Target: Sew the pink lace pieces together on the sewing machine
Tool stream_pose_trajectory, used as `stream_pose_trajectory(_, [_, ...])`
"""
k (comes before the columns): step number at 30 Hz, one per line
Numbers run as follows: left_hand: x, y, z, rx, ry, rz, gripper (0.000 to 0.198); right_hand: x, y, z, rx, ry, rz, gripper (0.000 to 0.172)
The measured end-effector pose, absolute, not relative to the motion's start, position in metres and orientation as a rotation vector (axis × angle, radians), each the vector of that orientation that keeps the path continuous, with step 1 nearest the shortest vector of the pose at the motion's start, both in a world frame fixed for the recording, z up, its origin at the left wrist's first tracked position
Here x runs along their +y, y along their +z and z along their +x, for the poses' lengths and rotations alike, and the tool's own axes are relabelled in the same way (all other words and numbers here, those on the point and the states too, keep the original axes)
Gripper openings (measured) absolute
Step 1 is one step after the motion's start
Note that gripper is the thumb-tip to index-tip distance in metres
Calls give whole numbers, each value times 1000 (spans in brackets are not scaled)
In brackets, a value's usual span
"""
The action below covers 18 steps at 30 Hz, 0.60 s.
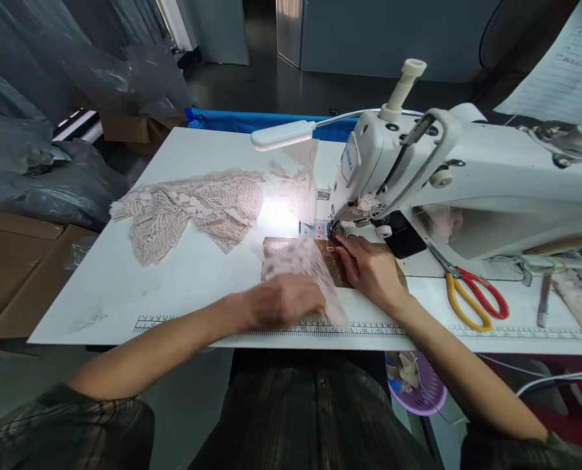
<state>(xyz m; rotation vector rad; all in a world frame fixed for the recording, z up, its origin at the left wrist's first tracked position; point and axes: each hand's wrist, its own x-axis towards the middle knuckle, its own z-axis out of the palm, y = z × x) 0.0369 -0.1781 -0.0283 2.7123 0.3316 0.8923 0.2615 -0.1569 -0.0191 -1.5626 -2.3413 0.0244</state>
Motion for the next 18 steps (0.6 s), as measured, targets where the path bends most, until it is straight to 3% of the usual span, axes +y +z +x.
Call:
stream_pose_trajectory(1, [-186, -27, 42, 197, 844, 2708, 8, -158, -19, 266, -2296, 111, -1530, 46])
stream_pose_trajectory(3, [-196, -24, 47, 95, 816, 2698, 17, -160, -17, 272, -2208, 306, -1494, 45])
stream_pose_trajectory(5, [-195, -21, 47, 159, 844, 2708, 28, -160, -15, 275, -2123, 480, -1500, 46])
stream_pose_trajectory(9, [-179, -22, 38, 411, 867, 2778, 33, -155, -8, 269, -2034, 695, -1618, 53])
stream_pose_trajectory(13, [-172, -26, 35, 458, 807, 2843, 30, -147, -4, 262, -2116, 720, -1769, 51])
stream_pose_trajectory(18, [-173, -26, 36, 465, 800, 2884, 28, -143, -4, 260, -2270, 509, -1792, 51])
